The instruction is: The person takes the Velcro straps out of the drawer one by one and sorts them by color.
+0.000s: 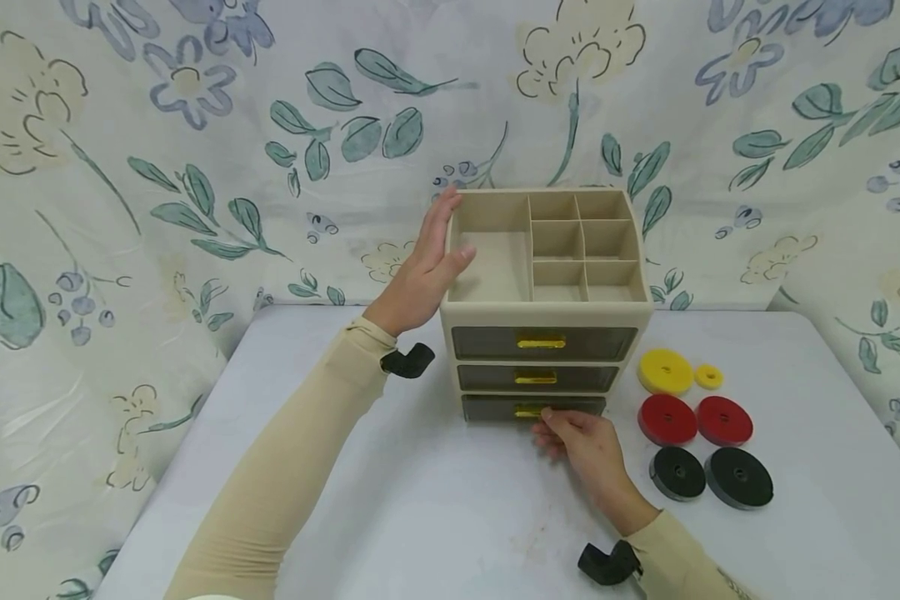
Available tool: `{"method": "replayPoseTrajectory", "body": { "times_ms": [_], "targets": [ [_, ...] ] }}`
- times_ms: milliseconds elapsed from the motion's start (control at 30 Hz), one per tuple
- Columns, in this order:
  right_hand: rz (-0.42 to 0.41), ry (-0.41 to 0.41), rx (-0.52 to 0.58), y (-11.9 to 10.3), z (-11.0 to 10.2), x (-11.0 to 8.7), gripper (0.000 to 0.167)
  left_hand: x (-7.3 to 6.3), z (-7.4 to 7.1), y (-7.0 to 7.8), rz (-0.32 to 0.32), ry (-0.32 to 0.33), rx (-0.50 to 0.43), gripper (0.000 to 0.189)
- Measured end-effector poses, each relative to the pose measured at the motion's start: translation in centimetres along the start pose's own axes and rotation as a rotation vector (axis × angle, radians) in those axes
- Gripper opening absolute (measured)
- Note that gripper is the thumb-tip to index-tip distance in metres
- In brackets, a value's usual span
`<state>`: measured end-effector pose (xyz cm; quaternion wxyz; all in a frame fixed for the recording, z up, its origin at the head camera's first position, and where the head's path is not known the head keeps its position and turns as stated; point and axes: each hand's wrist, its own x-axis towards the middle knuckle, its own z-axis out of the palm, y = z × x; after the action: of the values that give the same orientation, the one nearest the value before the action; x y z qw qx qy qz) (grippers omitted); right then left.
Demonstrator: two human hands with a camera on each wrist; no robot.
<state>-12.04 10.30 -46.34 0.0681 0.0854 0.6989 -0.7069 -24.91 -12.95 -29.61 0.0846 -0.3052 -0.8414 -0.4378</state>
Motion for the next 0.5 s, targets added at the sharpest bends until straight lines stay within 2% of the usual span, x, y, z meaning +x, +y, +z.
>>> {"method": "replayPoseTrajectory", "body": {
  "times_ms": [500],
  "targets": [
    [-0.026,0.021,-0.022,-0.08,0.29,0.61,0.028,-0.07,0.08,0.18,0.003,-0.001,0.001,0.065]
  ]
}}
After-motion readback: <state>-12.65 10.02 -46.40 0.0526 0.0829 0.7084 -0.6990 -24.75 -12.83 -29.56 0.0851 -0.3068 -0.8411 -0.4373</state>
